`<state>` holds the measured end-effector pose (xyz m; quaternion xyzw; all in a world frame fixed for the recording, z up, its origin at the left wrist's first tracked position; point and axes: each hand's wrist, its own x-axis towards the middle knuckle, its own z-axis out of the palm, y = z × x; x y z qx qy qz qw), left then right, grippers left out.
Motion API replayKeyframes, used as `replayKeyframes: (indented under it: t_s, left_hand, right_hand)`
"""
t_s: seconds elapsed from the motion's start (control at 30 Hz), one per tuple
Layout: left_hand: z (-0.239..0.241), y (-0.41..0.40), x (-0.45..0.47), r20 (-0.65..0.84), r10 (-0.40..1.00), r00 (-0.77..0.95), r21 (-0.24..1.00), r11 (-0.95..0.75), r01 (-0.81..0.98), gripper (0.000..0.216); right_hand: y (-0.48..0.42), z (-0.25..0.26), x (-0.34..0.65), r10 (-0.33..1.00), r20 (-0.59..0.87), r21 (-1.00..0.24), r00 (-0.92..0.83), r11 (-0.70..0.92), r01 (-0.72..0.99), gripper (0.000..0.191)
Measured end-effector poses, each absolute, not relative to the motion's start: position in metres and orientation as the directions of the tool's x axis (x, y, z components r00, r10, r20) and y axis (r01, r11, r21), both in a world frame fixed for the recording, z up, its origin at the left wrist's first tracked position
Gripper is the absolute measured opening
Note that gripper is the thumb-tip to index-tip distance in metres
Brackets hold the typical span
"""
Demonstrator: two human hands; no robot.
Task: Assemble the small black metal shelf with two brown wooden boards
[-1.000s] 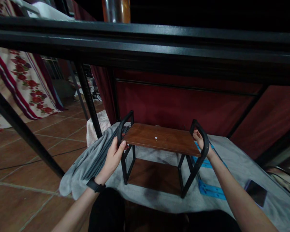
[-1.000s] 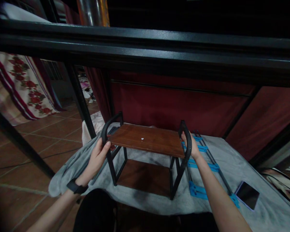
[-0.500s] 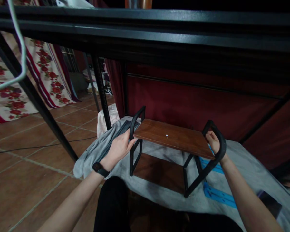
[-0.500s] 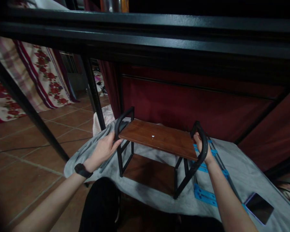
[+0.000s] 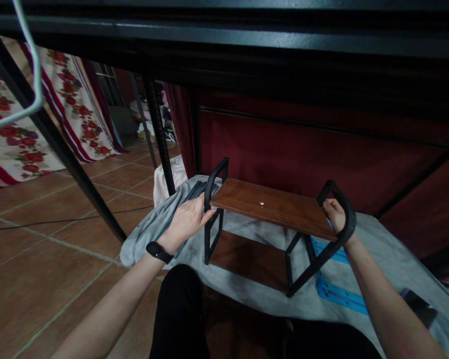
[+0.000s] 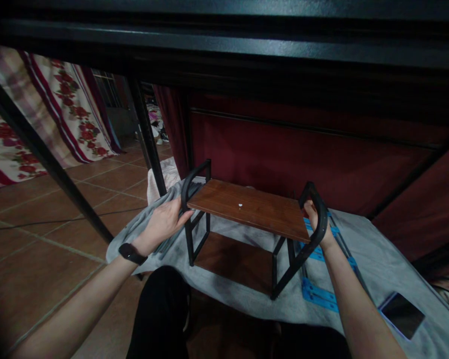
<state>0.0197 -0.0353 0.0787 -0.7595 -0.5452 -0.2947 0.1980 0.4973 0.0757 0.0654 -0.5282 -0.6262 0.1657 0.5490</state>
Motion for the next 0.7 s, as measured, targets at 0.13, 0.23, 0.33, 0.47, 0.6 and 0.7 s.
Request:
replayKeyframes:
  t_s: [0.13, 0.23, 0.33, 0.47, 0.6, 0.7]
  left_hand:
    - [0.079, -0.035, 0.019, 0.661, 0.709, 0.246, 0.018, -0.342, 0.939, 0.048]
    - [0.079, -0.034, 0.019, 0.663, 0.708, 0.245, 0.041, -0.360, 0.932, 0.049]
    - [0.079, -0.035, 0.018, 0.657, 0.716, 0.236, 0.086, -0.382, 0.920, 0.050]
    - [0.081, -0.038, 0.017, 0.635, 0.741, 0.218, 0.219, -0.444, 0.869, 0.041]
    - [0.084, -0.038, 0.022, 0.633, 0.773, 0.040, 0.542, -0.480, 0.690, 0.036]
    - [0.083, -0.033, 0.027, 0.567, 0.813, -0.131, 0.762, -0.458, 0.459, 0.038]
  right_hand:
    - [0.075, 0.065, 0.498, 0.839, 0.522, -0.795, 0.151, 0.415, 0.442, 0.035]
    - [0.074, 0.069, 0.496, 0.830, 0.541, -0.775, 0.134, 0.429, 0.465, 0.034]
    - [0.072, 0.072, 0.495, 0.827, 0.552, -0.748, 0.102, 0.438, 0.499, 0.032]
    - [0.069, 0.072, 0.495, 0.802, 0.592, -0.699, 0.075, 0.465, 0.543, 0.034]
    - [0.068, 0.071, 0.495, 0.822, 0.561, -0.730, 0.097, 0.437, 0.525, 0.039]
    - [0.069, 0.069, 0.496, 0.832, 0.540, -0.755, 0.123, 0.415, 0.508, 0.040]
